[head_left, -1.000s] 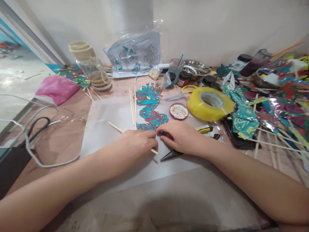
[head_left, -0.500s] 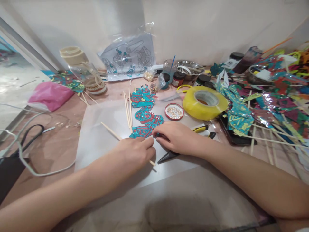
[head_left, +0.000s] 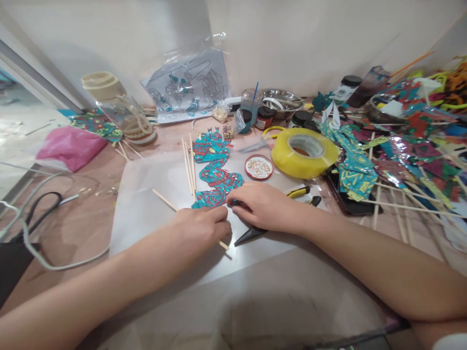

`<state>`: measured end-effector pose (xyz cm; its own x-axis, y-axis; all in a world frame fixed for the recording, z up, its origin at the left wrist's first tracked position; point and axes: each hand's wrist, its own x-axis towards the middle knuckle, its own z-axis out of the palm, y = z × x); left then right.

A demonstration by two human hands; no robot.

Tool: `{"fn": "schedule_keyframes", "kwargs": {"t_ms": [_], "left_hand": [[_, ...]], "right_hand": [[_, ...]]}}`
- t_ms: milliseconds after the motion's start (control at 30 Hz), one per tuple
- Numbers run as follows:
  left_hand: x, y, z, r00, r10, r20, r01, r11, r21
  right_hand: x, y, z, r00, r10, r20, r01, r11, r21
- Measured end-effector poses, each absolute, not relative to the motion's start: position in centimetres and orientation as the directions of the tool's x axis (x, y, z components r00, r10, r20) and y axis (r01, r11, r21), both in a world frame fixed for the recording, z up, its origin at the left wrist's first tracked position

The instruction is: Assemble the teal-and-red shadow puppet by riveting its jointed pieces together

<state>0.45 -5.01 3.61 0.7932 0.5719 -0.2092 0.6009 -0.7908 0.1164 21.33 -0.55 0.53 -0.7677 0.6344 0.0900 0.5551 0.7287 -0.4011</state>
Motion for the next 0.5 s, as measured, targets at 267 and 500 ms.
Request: {"fn": "schedule_keyframes", "kwargs": {"t_ms": [267,500], "left_hand": [[1.2,-5.2,3.5,0.739,0.606,-0.296,0.668,-0.719,0.194],[2.0,-5.2,3.9,0.707,0.628,-0.324,0.691,-0.712,0.127]], "right_hand": [[21.3,-0.6,0.5,-0.766,0.638,0.079,0.562,0.724,-0.400],[21.3,-0.5,0.7,-0.767,0.639,0.062,0.564,0.716,-0.411]]}}
